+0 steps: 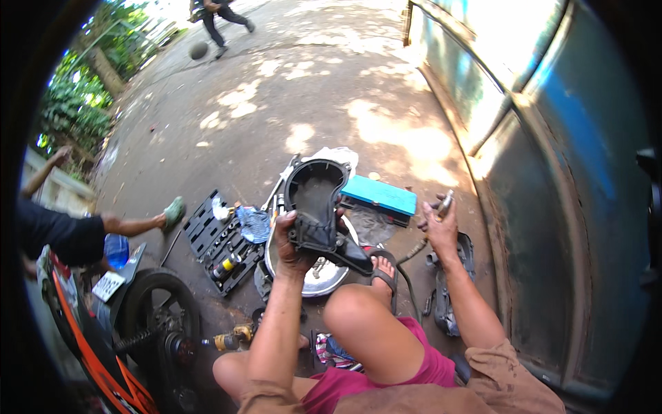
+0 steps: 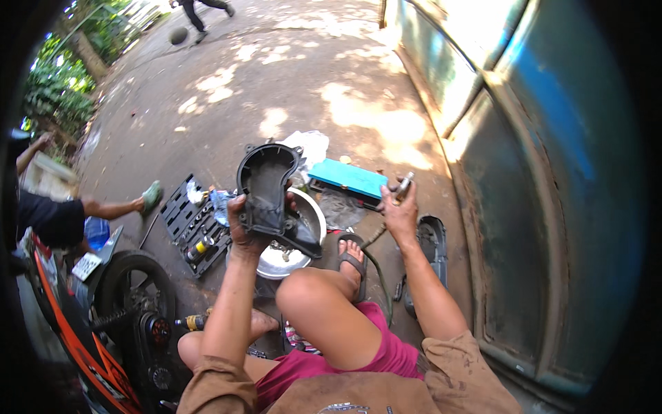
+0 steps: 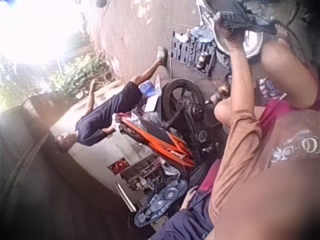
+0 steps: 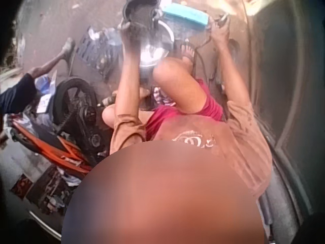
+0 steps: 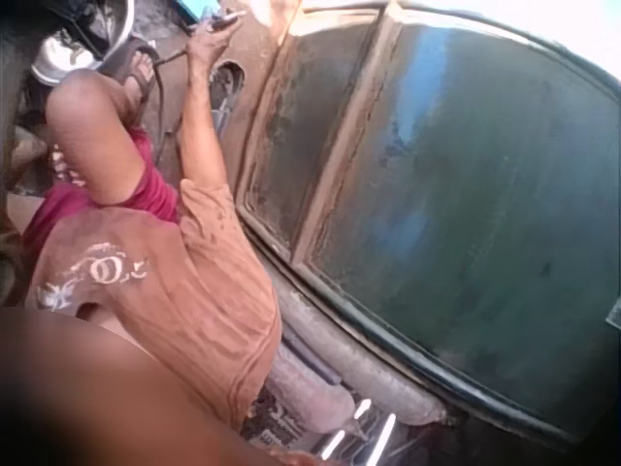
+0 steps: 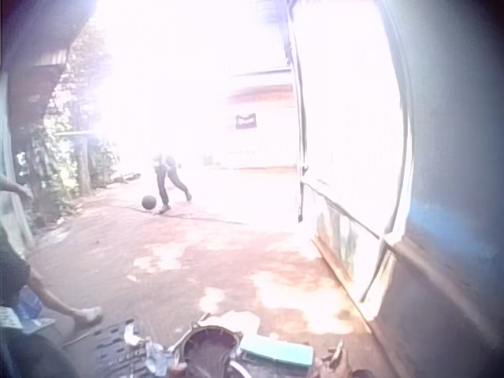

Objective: The person sits on the ground and cleans a black plastic motorcycle part by pouring liquid into a metal bowl and scrubbing it with a brush. The person then uses a small tool to scrape residue from the part and continues scrubbing.

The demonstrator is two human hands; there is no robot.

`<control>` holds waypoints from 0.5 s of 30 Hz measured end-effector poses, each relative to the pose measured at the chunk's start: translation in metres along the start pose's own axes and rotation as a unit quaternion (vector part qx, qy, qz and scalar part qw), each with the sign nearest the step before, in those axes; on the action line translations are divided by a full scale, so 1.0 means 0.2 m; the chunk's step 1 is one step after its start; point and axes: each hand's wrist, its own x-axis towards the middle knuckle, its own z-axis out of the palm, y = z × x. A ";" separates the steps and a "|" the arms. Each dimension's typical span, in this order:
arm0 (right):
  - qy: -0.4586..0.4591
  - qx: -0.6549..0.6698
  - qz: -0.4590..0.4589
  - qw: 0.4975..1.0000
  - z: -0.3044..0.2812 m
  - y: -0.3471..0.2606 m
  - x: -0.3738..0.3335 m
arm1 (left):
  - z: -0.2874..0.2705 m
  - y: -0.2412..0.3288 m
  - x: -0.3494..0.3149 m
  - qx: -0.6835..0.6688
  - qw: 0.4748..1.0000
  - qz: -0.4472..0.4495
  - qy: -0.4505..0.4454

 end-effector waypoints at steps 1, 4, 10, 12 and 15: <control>0.003 -0.001 0.025 1.000 0.02 0.03 0.00 | -0.01 0.07 -0.07 0.018 0.999 0.022 0.014; -0.013 -0.018 -0.015 1.000 0.09 0.10 0.02 | -0.04 0.25 -0.27 0.065 0.995 0.030 0.066; -0.061 -0.038 -0.003 0.997 0.27 0.08 -0.01 | -0.11 0.38 -0.45 0.096 0.990 0.043 0.091; -0.098 -0.034 -0.005 0.995 0.29 0.08 -0.02 | -0.16 0.37 -0.46 0.108 0.984 0.074 0.124; -0.167 -0.049 -0.059 0.983 0.32 0.14 0.01 | -0.25 0.35 -0.44 0.068 0.984 0.068 0.149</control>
